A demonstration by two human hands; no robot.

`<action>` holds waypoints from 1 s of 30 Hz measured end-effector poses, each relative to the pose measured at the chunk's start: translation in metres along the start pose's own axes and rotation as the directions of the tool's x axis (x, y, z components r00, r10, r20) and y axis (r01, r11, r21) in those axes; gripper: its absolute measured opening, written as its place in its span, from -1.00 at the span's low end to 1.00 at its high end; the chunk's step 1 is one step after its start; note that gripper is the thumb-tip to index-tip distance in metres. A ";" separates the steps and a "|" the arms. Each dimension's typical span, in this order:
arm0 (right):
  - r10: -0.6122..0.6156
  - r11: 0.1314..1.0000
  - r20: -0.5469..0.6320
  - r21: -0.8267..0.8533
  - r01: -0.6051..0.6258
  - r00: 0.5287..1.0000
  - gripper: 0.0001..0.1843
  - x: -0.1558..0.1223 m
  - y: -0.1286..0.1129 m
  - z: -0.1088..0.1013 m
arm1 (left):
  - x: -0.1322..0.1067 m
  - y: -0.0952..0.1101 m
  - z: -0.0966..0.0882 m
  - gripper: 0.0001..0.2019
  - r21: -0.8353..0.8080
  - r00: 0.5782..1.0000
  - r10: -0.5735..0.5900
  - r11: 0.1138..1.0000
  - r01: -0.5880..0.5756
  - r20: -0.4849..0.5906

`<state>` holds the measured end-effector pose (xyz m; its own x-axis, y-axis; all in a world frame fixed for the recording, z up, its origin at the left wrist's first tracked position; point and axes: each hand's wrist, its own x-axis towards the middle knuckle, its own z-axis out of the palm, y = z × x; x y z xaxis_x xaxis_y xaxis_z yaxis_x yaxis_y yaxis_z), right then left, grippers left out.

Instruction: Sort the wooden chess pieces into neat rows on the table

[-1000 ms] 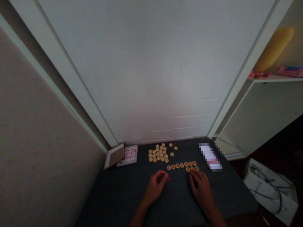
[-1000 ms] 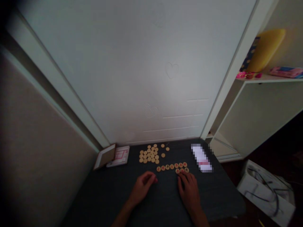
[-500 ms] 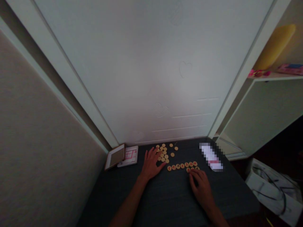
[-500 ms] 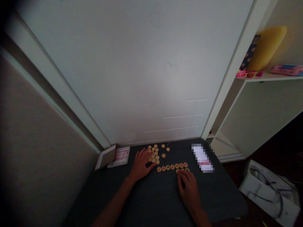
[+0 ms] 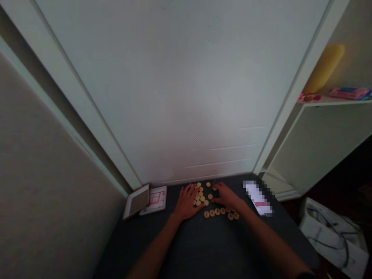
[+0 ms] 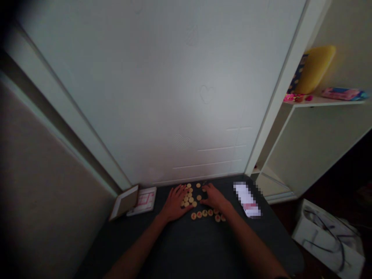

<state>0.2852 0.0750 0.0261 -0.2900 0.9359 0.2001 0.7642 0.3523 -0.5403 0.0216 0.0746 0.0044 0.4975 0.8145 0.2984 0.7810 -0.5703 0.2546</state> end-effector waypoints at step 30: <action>-0.021 0.997 0.002 0.081 0.020 1.000 -0.68 0.015 0.010 0.035 | 0.021 0.001 -0.018 -0.27 -0.032 0.988 0.134 0.991 -0.132 0.081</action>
<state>0.2686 0.0923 -0.0046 -0.3066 0.9284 0.2099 0.7092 0.3699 -0.6002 0.0262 0.0893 0.0277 0.6266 0.7366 0.2545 0.6962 -0.6759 0.2419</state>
